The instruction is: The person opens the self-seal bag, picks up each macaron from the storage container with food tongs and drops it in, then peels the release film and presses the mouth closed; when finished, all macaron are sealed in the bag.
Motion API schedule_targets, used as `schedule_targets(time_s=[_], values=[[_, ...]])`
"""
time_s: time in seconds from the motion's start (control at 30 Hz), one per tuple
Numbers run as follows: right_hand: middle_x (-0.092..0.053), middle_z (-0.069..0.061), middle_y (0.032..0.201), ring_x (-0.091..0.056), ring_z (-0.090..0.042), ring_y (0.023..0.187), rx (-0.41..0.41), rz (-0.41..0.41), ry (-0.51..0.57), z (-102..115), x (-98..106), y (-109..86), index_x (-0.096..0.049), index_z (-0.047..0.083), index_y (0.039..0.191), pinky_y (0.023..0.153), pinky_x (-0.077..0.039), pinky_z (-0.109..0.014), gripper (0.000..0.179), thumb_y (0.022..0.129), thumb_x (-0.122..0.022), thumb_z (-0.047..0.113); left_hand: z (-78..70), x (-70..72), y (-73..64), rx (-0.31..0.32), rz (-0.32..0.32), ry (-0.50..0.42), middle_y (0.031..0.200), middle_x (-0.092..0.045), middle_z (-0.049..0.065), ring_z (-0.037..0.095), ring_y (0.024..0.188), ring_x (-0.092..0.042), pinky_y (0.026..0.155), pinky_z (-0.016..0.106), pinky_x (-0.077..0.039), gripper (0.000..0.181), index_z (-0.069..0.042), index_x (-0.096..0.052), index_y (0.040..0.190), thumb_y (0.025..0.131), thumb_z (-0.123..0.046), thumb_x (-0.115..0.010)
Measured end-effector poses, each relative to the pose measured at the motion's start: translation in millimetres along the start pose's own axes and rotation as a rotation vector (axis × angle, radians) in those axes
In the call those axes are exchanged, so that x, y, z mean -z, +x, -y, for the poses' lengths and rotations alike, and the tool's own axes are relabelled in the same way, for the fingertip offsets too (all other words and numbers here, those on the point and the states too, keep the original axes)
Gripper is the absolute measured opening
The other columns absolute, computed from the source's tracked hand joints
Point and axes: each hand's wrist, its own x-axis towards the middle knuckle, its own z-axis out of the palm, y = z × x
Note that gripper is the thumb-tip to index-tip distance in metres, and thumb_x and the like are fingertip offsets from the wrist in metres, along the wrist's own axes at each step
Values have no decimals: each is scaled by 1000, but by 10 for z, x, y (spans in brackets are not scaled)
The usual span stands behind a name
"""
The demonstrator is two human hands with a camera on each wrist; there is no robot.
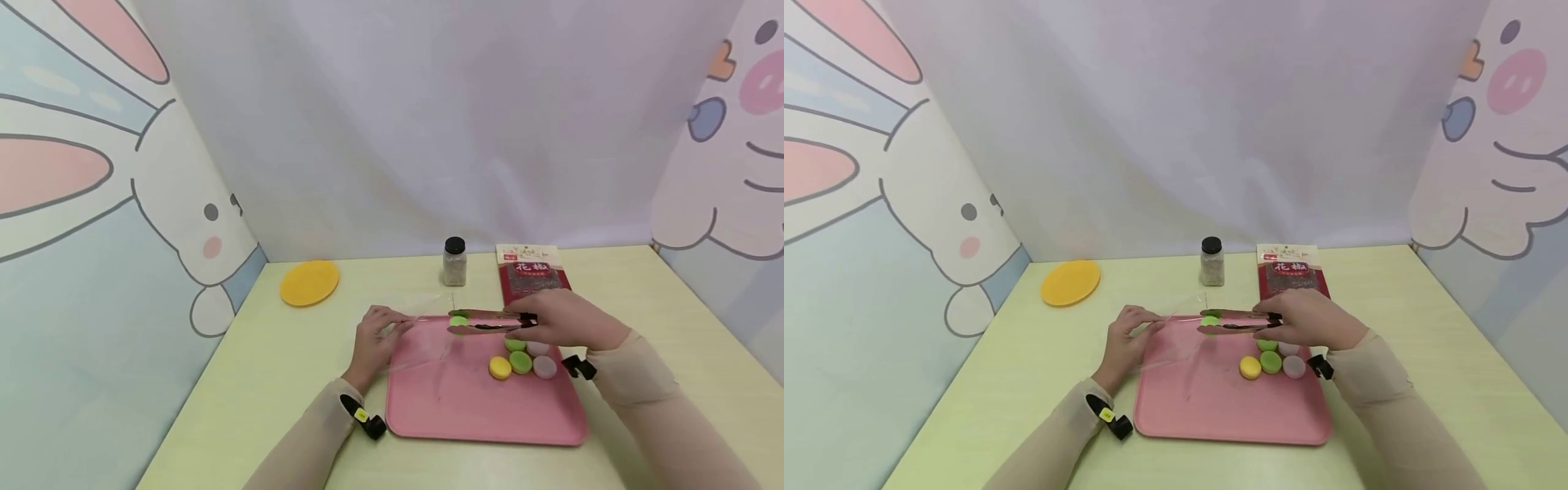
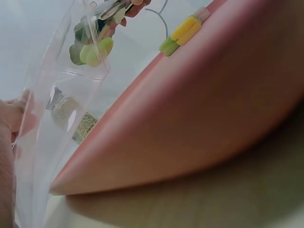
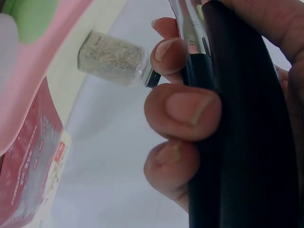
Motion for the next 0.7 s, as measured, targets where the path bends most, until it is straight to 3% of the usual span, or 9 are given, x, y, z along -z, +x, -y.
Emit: schedule_targets(time_s=[0.2,0.43,0.57,0.7], values=[[-71,14,97,-61,1,77,-1,10,3,47,-38,144,-76,20,113,69,-53,-34,36,88,-76,47,2,6,1,5,-1,6,90,-73,-9,16,94,-60,83,34,-49,9,-21,-80,97,89,-21,-79],[-62,20,84,-50,-1,65,25,81,76,193,-224,490,-75,26,113,62,-44,-28,31,88,-76,46,-35,41,12,-80,-44,-25,96,-73,-2,19,94,-63,85,36,-50,13,-14,-80,100,88,-10,-79],[-64,17,85,-51,-2,68,65,125,74,299,-377,705,-75,26,111,65,-46,-30,29,89,-75,45,-41,41,12,-132,-87,-31,98,-72,0,20,94,-63,84,34,-50,16,-13,-79,101,87,-5,-78],[-68,11,88,-54,-3,70,102,134,70,363,-488,824,-76,21,111,67,-49,-33,31,89,-74,43,-43,28,1,-146,-131,-42,98,-72,1,20,93,-63,84,31,-50,17,-12,-78,101,87,-3,-78]])
